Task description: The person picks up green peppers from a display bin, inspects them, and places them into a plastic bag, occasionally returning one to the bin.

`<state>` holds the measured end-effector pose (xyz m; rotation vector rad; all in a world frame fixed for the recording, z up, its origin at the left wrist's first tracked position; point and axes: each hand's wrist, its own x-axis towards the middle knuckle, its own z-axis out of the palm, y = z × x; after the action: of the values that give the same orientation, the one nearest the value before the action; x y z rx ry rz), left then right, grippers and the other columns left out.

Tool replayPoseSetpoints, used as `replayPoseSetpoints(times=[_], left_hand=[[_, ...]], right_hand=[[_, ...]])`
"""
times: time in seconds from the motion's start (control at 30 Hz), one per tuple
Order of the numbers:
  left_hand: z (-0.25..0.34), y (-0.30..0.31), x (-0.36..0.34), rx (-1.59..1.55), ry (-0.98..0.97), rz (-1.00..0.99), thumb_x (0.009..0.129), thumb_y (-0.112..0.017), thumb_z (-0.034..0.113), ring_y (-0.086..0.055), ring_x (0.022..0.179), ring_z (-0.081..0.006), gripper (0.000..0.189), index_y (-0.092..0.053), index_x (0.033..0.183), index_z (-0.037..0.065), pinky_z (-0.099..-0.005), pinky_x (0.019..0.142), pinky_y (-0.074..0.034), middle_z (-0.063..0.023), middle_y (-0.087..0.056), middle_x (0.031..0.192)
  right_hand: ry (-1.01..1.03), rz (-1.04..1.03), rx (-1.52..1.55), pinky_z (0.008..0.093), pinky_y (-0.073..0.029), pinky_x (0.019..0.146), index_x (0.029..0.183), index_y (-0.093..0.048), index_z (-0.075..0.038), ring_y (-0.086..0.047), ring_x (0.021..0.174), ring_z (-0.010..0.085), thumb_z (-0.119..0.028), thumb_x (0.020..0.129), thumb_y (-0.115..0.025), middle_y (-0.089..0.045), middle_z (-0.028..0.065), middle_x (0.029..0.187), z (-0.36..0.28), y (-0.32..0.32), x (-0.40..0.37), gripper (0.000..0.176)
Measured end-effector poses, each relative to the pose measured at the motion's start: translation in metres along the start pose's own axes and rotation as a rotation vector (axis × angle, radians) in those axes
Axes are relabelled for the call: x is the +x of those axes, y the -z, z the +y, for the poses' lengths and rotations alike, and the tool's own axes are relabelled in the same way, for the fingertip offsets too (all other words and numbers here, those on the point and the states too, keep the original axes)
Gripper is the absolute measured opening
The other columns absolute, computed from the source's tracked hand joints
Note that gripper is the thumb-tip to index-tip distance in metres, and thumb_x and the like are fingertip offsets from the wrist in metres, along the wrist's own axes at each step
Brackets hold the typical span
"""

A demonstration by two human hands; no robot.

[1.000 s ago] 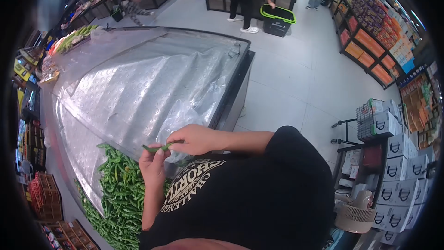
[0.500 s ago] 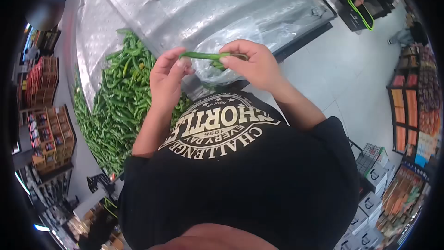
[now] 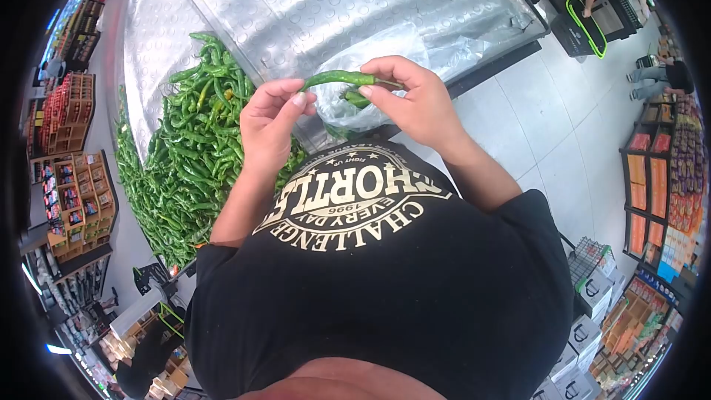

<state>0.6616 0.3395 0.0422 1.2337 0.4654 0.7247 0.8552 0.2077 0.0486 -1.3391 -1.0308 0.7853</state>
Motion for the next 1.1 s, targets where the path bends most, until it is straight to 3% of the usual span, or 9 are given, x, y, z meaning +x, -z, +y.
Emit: replayPoseSetpoints(times=[0.4,0.53,0.73,0.93,1.1], left_hand=[[0.003,-0.006,-0.005,0.075,0.006,0.018,0.091,-0.064,-0.002,-0.066,0.084,-0.0134,0.026,-0.057,0.117,0.000,-0.0268,0.075,-0.054,-0.0075,-0.068,0.092],[0.001,-0.004,-0.005,0.090,0.078,0.013,0.091,-0.066,0.001,-0.060,0.080,-0.0075,0.025,-0.059,0.115,0.001,-0.0228,0.066,-0.053,-0.0017,-0.063,0.090],[-0.004,0.002,-0.003,-0.016,0.075,-0.064,0.095,-0.062,0.004,-0.063,0.087,-0.0095,0.019,-0.057,0.113,-0.001,-0.0234,0.078,-0.051,-0.0047,-0.067,0.096],[-0.001,0.010,-0.005,0.052,0.142,-0.085,0.093,-0.065,0.008,-0.062,0.083,-0.0073,0.017,-0.059,0.106,-0.001,-0.0225,0.075,-0.051,-0.0029,-0.066,0.091],[-0.001,0.030,-0.014,0.036,0.049,0.118,0.093,-0.065,0.007,-0.060,0.076,-0.0052,0.011,-0.060,0.100,0.000,-0.0205,0.069,-0.050,-0.0009,-0.065,0.085]], right_hand=[[-0.017,0.035,0.171,0.0264,-0.050,0.088,0.115,-0.058,0.002,-0.062,0.099,0.0114,0.000,0.089,-0.066,-0.067,0.0076,0.105,0.004,0.001,-0.001,0.027],[-0.039,0.078,-0.069,0.0268,-0.050,0.087,0.112,-0.061,0.002,-0.062,0.097,0.0115,-0.003,0.088,-0.068,-0.067,0.0079,0.104,0.012,0.005,-0.001,0.025],[-0.005,-0.059,0.101,0.0275,-0.051,0.085,0.111,-0.062,0.003,-0.064,0.094,0.0121,-0.001,0.089,-0.066,-0.068,0.0082,0.101,0.002,-0.001,0.008,0.022],[-0.013,-0.172,0.054,0.0263,-0.051,0.081,0.111,-0.062,0.002,-0.064,0.089,0.0116,-0.001,0.087,-0.068,-0.069,0.0083,0.101,0.002,-0.009,0.014,0.025],[-0.043,-0.191,-0.043,0.0283,-0.051,0.078,0.111,-0.062,-0.001,-0.064,0.087,0.0126,-0.006,0.086,-0.069,-0.069,0.0070,0.100,0.000,-0.013,0.023,0.027]])
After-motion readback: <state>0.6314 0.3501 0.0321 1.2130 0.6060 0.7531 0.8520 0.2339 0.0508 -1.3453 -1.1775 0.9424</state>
